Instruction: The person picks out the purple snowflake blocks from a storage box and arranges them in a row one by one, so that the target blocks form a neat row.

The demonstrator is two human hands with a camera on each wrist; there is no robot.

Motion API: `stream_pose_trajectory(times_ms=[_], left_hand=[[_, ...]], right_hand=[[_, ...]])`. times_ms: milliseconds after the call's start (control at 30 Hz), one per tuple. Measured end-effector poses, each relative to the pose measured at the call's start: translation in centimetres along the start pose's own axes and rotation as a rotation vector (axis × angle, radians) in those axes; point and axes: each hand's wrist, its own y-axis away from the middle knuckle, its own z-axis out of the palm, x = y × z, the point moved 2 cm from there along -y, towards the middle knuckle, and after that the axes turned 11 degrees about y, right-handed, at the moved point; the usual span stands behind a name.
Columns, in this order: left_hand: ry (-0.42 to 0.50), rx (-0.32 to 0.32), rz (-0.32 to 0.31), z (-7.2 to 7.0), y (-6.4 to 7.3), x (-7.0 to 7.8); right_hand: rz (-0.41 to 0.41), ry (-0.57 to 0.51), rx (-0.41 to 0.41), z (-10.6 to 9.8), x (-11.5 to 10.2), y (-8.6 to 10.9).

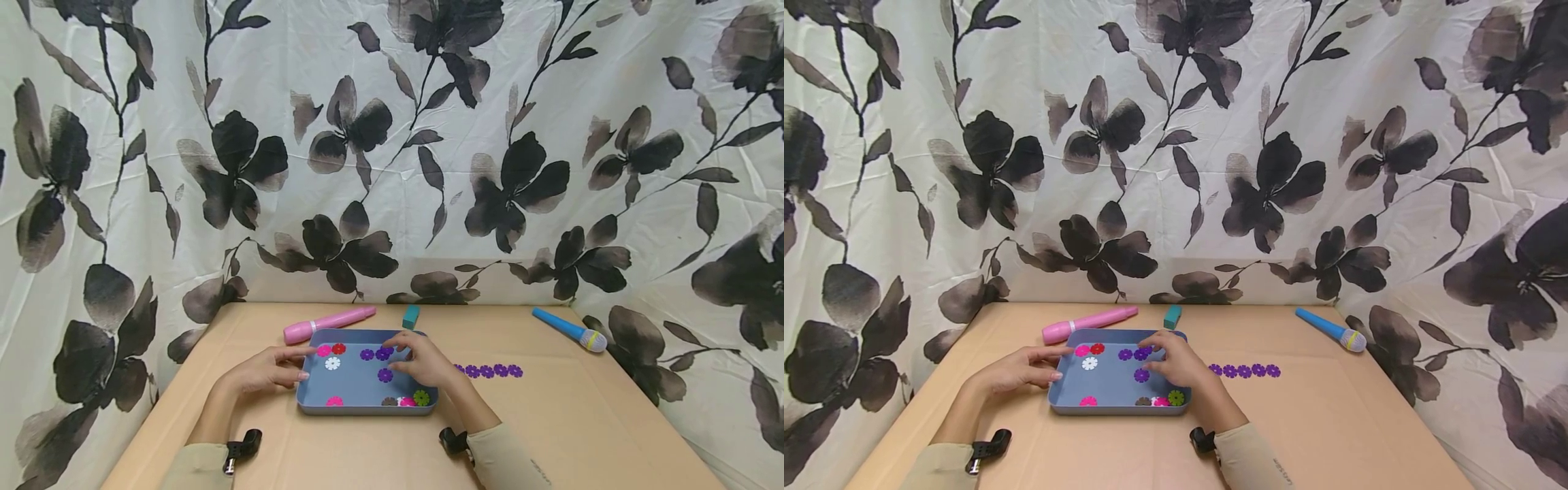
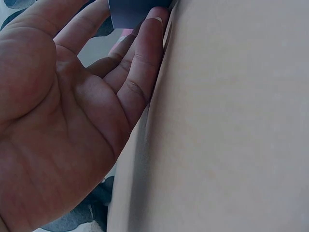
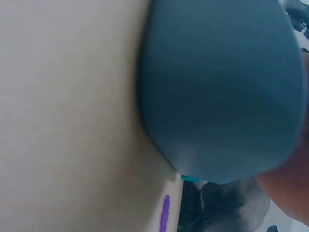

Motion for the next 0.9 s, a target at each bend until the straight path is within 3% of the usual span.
stream_pose_trajectory(times_ms=[200, 433, 633, 900], left_hand=[[0.014, -0.012, 0.003, 0.1, 0.0, 0.2], [0.025, -0.005, -0.018, 0.1, 0.0, 0.1], [0.017, 0.010, -0.029, 0.0, -0.1, 0.1], [0.030, 0.003, -0.029, 0.0, -0.2, 0.0]], right_hand=[[-0.004, 0.057, -0.111, 1.3, 0.3, 0.0], [-0.003, 0.178, -0.169, 1.7, 0.2, 0.0], [-0.036, 0.294, -0.171, 1.8, 0.1, 0.0], [-0.022, 0.314, -0.134, 2.1, 0.3, 0.0]])
